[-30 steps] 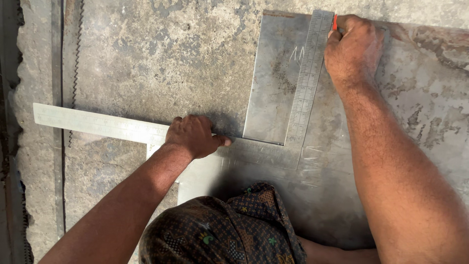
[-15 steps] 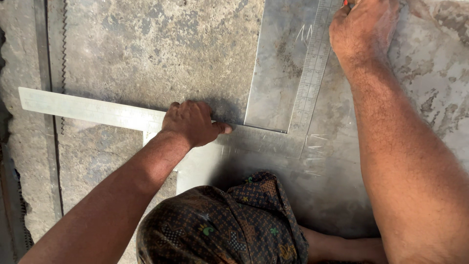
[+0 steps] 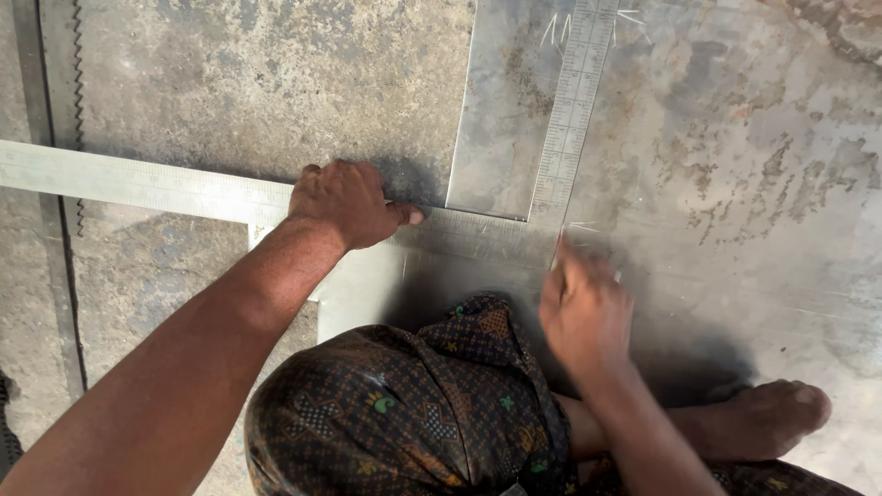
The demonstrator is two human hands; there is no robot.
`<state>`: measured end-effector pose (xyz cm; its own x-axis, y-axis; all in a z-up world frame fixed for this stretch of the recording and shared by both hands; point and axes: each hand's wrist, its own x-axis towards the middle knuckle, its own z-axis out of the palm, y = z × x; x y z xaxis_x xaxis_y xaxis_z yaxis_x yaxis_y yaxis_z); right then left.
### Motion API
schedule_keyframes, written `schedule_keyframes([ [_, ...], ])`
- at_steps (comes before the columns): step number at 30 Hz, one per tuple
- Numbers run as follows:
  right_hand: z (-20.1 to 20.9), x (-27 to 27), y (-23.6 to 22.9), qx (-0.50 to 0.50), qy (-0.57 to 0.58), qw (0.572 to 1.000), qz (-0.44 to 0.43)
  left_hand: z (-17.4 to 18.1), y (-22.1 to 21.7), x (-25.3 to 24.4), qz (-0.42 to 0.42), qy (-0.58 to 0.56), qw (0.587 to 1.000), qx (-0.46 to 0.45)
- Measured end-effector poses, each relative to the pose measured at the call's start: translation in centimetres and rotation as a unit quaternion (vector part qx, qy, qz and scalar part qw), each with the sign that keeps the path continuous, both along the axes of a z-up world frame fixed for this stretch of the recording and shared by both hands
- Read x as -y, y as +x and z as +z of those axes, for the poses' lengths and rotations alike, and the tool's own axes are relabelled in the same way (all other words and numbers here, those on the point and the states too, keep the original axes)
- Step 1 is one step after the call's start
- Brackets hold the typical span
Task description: The person uses a metal square ruler and a white marking tool to draw straight lines on a large metal sheet. They reposition the ruler multiple times to create a grid of intersecting lines on the sheet's surface.
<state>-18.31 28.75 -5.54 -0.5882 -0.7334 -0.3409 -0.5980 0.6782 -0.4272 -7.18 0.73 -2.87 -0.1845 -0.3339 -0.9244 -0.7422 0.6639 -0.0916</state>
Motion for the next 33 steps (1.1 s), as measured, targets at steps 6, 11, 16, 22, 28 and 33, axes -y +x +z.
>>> schedule_keyframes([
  [6, 2.8, 0.8, -2.8, 0.081, -0.036, 0.993, -0.081, 0.0, 0.1, 0.1, 0.017, 0.016, 0.999, 0.029],
  [11, -0.6, 8.1, -11.9, 0.038, -0.030, 0.995, -0.087, 0.1, 0.2, 0.1, -0.017, -0.002, 1.000, -0.003],
  [16, -5.2, 14.9, -18.5, -0.032, -0.148, 0.988, -0.039, 0.8, -0.3, 0.1, -0.005, 0.020, 1.000, 0.022],
  [22, -8.0, 16.8, -20.0, -0.008, -0.155, 0.986, -0.063, -0.1, 0.2, 0.1, -0.017, 0.011, 1.000, 0.003],
  [28, -7.1, 15.0, -17.2, -0.032, -0.148, 0.988, -0.032, 0.1, 0.1, 0.1, -0.022, 0.016, 0.999, 0.022],
  [33, -2.9, 4.6, -6.2, 0.000, -0.064, 0.998, -0.009, 0.1, 0.2, 0.0, -0.014, 0.019, 0.999, 0.036],
])
